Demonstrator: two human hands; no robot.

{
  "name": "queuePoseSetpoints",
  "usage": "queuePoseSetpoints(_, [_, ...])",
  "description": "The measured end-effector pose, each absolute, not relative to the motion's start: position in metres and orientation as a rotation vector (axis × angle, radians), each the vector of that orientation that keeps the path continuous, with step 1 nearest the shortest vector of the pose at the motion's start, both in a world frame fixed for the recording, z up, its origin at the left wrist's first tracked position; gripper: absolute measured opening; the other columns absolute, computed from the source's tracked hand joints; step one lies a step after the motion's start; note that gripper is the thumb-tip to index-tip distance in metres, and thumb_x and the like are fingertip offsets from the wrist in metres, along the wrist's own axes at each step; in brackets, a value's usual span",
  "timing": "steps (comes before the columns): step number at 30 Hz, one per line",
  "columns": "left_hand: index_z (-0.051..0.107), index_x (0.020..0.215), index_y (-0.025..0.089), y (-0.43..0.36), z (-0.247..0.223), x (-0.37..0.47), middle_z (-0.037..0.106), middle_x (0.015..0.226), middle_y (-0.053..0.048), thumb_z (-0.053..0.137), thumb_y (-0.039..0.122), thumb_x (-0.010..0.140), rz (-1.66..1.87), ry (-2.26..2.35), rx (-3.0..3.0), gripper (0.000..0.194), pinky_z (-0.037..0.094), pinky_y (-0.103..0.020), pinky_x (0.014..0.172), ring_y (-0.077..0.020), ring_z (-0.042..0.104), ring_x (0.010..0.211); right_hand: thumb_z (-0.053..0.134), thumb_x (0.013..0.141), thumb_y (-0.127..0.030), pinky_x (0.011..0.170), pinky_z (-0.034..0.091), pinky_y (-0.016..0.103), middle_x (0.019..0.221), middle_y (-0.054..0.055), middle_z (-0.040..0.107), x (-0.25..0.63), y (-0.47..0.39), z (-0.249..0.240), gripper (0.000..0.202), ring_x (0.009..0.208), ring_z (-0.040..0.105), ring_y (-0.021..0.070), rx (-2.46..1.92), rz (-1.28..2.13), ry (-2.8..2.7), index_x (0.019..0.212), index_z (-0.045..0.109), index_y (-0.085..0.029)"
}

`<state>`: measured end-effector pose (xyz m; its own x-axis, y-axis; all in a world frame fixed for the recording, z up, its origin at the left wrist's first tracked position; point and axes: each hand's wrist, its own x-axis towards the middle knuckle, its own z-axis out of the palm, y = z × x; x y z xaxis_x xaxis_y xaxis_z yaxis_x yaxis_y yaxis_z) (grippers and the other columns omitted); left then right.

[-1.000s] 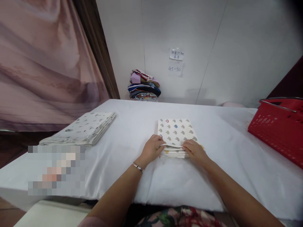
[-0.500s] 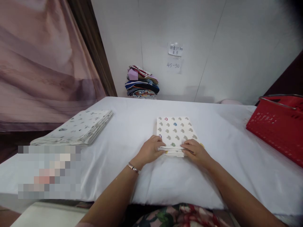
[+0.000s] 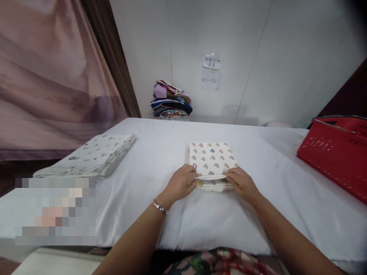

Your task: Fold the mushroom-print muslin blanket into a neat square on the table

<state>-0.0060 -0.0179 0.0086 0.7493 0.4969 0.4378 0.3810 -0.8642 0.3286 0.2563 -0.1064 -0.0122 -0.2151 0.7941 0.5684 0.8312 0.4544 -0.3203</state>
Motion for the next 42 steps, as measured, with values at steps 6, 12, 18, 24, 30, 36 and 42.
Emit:
queuePoseSetpoints(6, [0.061,0.078,0.021,-0.018,0.006,-0.004,0.053,0.081,-0.002,0.049,0.008,0.075,0.652,0.643,2.762,0.018,0.042,-0.028,0.069,-0.0160,0.048,0.081,0.043,0.090,-0.025,0.074,0.047,0.036,0.093,0.007,0.062,0.260,-0.110,-0.014,0.024,0.086,0.056,0.0203,-1.404,0.035,-2.168,0.100,0.064,-0.025])
queuePoseSetpoints(12, [0.062,0.092,0.023,-0.018,0.005,-0.005,0.055,0.087,-0.002,0.059,0.020,0.075,0.653,0.648,2.717,0.017,0.042,-0.030,0.075,-0.0172,0.049,0.086,0.049,0.086,-0.026,0.074,0.046,0.035,0.094,0.006,0.062,0.261,-0.111,-0.011,0.023,0.086,0.056,0.0195,-1.389,0.058,-2.163,0.104,0.063,-0.026])
queuePoseSetpoints(18, [0.062,0.097,0.023,-0.019,0.004,-0.003,0.055,0.090,-0.003,0.062,0.025,0.076,0.608,0.681,2.759,0.022,0.040,-0.032,0.076,-0.0184,0.048,0.087,0.053,0.083,-0.026,0.076,0.045,0.036,0.099,0.007,0.060,0.262,-0.112,-0.008,0.027,0.089,0.054,0.0204,-1.398,0.071,-2.196,0.109,0.062,-0.024])
queuePoseSetpoints(24, [0.065,0.081,0.021,-0.021,0.006,-0.001,0.053,0.081,-0.003,0.055,0.020,0.081,0.615,0.680,2.773,0.010,0.039,-0.030,0.072,-0.0167,0.047,0.081,0.050,0.085,-0.025,0.074,0.044,0.034,0.095,0.006,0.061,0.260,-0.113,-0.004,0.024,0.088,0.053,0.0196,-1.430,0.160,-2.195,0.104,0.064,-0.025])
queuePoseSetpoints(30, [0.067,0.081,0.021,-0.021,0.004,-0.002,0.056,0.079,-0.003,0.053,0.034,0.085,0.717,0.680,2.598,0.019,0.040,-0.028,0.072,-0.0153,0.049,0.080,0.044,0.089,-0.034,0.061,0.041,0.026,0.070,0.002,0.056,0.252,-0.108,0.004,0.034,0.066,0.050,0.0135,-1.560,0.320,-2.008,0.062,0.058,-0.020])
queuePoseSetpoints(36, [0.066,0.075,0.020,-0.023,-0.004,0.002,0.056,0.075,-0.003,0.049,0.029,0.087,0.775,0.724,2.634,0.023,0.040,-0.026,0.071,-0.0149,0.049,0.079,0.043,0.087,-0.037,0.058,0.043,0.025,0.079,0.002,0.061,0.234,-0.065,0.025,0.031,0.073,0.056,0.0156,-1.539,0.358,-1.929,0.069,0.061,-0.021])
queuePoseSetpoints(42, [0.065,0.074,0.019,-0.025,-0.004,0.003,0.056,0.074,-0.003,0.050,0.026,0.085,0.799,0.690,2.650,0.020,0.039,-0.026,0.071,-0.0150,0.048,0.079,0.045,0.085,-0.031,0.103,0.031,0.036,0.138,0.011,0.041,0.194,0.021,0.027,0.044,0.127,0.036,0.0222,-1.650,0.184,-2.105,0.125,0.050,-0.015])
